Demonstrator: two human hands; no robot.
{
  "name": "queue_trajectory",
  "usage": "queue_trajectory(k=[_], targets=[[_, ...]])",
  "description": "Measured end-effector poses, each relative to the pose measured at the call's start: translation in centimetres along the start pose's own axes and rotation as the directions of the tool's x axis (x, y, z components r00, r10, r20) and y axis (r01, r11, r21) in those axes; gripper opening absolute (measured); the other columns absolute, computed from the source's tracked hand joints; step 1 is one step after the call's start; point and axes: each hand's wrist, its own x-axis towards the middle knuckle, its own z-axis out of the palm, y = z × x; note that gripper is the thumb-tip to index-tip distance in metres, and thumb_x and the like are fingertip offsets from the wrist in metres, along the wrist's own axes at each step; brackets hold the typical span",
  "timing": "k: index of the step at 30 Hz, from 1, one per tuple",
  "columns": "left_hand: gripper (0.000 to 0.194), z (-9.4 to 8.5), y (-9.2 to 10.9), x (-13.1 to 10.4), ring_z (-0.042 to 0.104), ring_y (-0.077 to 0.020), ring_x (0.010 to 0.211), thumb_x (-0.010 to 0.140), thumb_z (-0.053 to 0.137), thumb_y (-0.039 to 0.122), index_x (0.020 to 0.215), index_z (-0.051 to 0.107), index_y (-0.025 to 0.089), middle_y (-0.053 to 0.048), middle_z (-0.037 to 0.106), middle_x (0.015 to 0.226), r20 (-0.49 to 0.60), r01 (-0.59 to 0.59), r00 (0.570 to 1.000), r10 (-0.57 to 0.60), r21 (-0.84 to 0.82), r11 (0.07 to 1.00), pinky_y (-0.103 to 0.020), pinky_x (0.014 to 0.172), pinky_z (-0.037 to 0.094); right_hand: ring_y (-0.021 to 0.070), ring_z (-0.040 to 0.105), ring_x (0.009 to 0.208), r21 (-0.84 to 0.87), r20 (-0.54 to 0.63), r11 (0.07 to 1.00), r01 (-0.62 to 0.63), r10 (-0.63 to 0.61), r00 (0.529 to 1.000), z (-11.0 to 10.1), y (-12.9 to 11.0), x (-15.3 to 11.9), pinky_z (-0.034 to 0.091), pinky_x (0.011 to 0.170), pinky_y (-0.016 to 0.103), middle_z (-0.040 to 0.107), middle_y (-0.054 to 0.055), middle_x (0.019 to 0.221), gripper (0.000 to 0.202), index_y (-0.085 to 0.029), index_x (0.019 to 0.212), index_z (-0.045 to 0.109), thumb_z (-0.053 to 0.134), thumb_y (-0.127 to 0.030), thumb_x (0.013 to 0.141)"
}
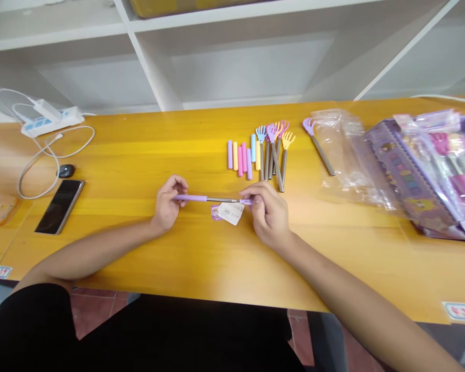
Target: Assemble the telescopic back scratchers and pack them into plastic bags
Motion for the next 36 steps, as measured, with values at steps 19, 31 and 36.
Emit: queue_trajectory(k=[19,31,36], targets=[[0.017,0.2,0.1,-0.5,0.051,-0.0168,0.07,0.081,0.051,0.026,0.092,0.064,0.021,-0.004,0.056,0.086,0.05,-0.098,0.995,0.09,0.19,0.977,-0.028,0.056,0.042,0.0212,0.064,0.081,0.037,0.099,0.998,0.048,-0.051,0.994,0.5,0.6,-0.7,0.049,0.072,0.037,0.067,0.009,0.091,0.039,-0.022,0.104,0.071,0.036,-0.038,0.114],[0.03,-0.5,2.1,1.2,0.06,-0.0178,0.078,0.104,0.044,0.04,0.105,0.067,0.021,-0.009,0.064,0.105,0.391,-0.28,0.908,0.148,0.306,0.91,-0.032,0.072,0.051,0.0192,0.059,0.084,0.193,0.106,0.964,-0.182,0.164,0.981,-2.1,0.6,1.6,0.05,0.061,0.03,0.058,0.009,0.104,0.025,-0.026,0.118,0.07,0.055,-0.044,0.108],[0.031,0.3,2.5,0.6,0.066,-0.0238,0.106,0.103,0.058,0.039,0.128,0.065,0.022,-0.01,0.069,0.116,0.625,-0.46,0.777,0.075,0.482,0.746,-0.037,0.095,0.052,0.0123,0.056,0.068,0.295,0.089,0.933,-0.204,0.186,0.978,-2.3,1.9,2.1,0.048,0.058,0.029,0.055,0.004,0.102,0.019,-0.025,0.114,0.068,0.067,-0.04,0.102]])
